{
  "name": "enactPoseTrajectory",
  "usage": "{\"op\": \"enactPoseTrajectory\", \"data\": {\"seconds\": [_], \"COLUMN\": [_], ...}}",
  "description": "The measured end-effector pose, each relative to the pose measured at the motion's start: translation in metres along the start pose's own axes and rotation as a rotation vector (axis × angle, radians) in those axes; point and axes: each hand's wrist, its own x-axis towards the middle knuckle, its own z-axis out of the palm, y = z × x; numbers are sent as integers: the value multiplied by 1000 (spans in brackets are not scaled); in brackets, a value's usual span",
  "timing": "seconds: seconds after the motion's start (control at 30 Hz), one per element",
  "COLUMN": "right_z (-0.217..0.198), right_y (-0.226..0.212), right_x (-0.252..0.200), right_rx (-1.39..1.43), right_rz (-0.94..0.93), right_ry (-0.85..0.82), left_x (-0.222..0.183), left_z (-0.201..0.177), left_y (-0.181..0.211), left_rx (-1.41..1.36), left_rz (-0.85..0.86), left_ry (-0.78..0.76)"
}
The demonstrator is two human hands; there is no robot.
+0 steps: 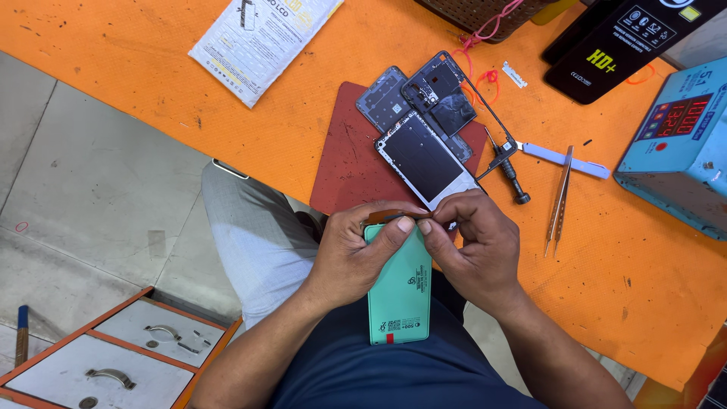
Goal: The person removes the back cover and internal parts of a mobile phone using tweezers and hands. They then clean the frame, prepare a new screen component, and start reassembling the device by placing the battery back into the internal housing.
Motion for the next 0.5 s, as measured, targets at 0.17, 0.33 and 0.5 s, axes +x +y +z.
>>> {"op": "enactPoseTrajectory", "data": {"seconds": [0.17,0.33,0.5], "right_z": [-3,-8,-25], "right_y": [-1,11,69], "right_x": [-1,5,0], "right_rx": [-159,-285,158], "right_rz": [30,145,367], "right_ry": [9,7,21], "left_x": [-2,1,2], "left_z": [1,3,4], "left_y": [-2,0,-7], "left_rx": [7,7,-1], "left_rz": [52,22,0], "left_ry": [12,69,83]}}
